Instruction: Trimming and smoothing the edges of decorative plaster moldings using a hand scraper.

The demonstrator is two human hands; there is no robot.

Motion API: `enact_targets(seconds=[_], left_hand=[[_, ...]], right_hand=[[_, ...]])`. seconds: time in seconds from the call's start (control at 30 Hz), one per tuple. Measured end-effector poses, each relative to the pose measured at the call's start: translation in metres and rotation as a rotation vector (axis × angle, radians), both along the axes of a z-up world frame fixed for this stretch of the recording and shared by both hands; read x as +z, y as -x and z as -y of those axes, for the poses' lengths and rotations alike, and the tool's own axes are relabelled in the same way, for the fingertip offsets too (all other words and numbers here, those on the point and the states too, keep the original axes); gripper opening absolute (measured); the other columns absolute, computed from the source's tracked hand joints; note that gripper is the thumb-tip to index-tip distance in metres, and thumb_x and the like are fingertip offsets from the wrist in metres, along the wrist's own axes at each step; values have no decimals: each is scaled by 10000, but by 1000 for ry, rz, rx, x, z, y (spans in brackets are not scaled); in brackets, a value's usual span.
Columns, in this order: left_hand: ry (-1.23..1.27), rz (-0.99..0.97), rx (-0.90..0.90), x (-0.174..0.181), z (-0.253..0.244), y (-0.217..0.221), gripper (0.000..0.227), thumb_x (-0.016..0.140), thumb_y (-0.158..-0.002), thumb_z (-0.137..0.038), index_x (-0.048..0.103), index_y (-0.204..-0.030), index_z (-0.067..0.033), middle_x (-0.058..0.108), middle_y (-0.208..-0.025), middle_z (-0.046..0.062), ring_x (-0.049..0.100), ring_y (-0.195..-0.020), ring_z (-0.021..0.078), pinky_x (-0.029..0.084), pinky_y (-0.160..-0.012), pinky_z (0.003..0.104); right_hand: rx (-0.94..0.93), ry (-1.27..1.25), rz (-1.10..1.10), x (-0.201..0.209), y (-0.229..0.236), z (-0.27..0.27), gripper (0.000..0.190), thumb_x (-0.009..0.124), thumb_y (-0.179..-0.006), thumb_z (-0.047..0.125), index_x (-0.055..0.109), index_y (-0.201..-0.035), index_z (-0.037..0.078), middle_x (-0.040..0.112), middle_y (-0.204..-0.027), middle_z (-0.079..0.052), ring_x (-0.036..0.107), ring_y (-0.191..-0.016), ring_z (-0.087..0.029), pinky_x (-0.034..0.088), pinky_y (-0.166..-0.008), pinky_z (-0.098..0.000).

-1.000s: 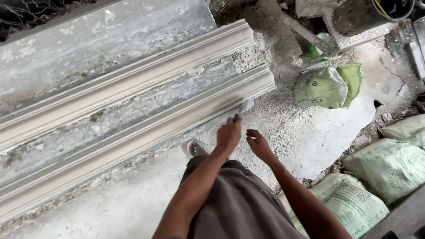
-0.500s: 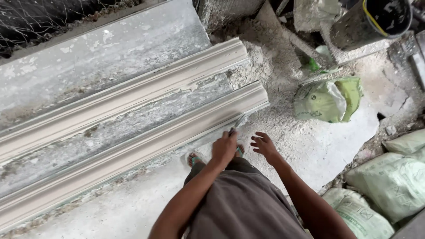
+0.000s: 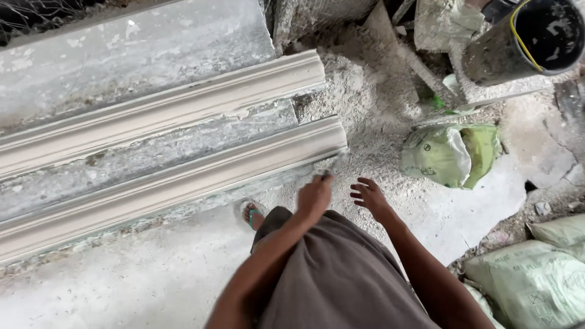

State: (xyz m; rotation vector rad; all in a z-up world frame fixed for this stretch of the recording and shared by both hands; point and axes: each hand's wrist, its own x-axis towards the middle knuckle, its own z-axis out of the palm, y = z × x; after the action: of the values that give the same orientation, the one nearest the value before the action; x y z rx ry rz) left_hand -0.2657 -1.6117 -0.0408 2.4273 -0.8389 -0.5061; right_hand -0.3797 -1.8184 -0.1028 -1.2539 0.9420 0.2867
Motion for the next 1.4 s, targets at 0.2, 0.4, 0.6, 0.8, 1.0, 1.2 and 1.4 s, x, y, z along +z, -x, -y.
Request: enact_targets(seconds=[0.2,0.4,0.6,0.8,1.0,1.2,1.4], left_hand=[[4,56,-7,9,-6,-5,348,555,-967,-142,684,-1290,-159,702,-1069,153,716,-701,339,582,-601,499],[-129,-24,-12,-15,24,1,308,429,-1159,-189,640,-1383,-185,706,-985,108,622,-579,139,498,-436,280],[267,349,-143,55,35,-6,375,551,-1015,-149,630,-1382,-157,664,-890,168,589,-507,170,479,-325,254],[-68,269,124,20,-30,-118,251,673,-934,-240,630,-1087,-46,643,-1026,124,664,-751,213,592,-630,372],[-58,448,254,15,-53,-160,220,688,-901,-204,634,-1065,-68,599,-1058,130,621,-1019,335,494,-878,496],[-68,499,300,12,-52,-159,240,686,-861,-255,629,-1016,-82,610,-1015,123,614,-987,333,480,-885,498],[-141,495,315,8,-49,-156,201,632,-933,-281,619,-1011,-96,652,-995,101,615,-993,299,481,-903,471]], right_hand=[[127,9,23,-1,-13,18,559,531,-1027,310,399,-1523,89,628,-1394,-125,655,-1194,-287,543,-946,-439],[113,-90,74,-23,-16,33,509,513,-1038,310,434,-1481,72,637,-1378,-122,658,-1175,-287,547,-928,-435],[-180,-379,138,-33,-48,26,523,303,-1084,445,503,-1370,55,623,-1251,-147,626,-1101,-312,529,-930,-493],[-623,-637,122,-2,-124,9,604,249,-1054,505,570,-1266,40,632,-1259,-150,645,-1098,-344,490,-1011,-535],[-899,-711,200,-109,-158,17,534,380,-1049,563,592,-813,134,638,-954,-40,616,-926,-263,493,-959,-492],[-1057,-627,25,-14,-179,-5,441,420,-957,524,428,-703,165,578,-811,-38,569,-829,-231,457,-941,-580],[-1102,-577,7,3,-183,-10,406,411,-936,499,419,-703,167,582,-815,-23,584,-871,-232,461,-918,-590]])
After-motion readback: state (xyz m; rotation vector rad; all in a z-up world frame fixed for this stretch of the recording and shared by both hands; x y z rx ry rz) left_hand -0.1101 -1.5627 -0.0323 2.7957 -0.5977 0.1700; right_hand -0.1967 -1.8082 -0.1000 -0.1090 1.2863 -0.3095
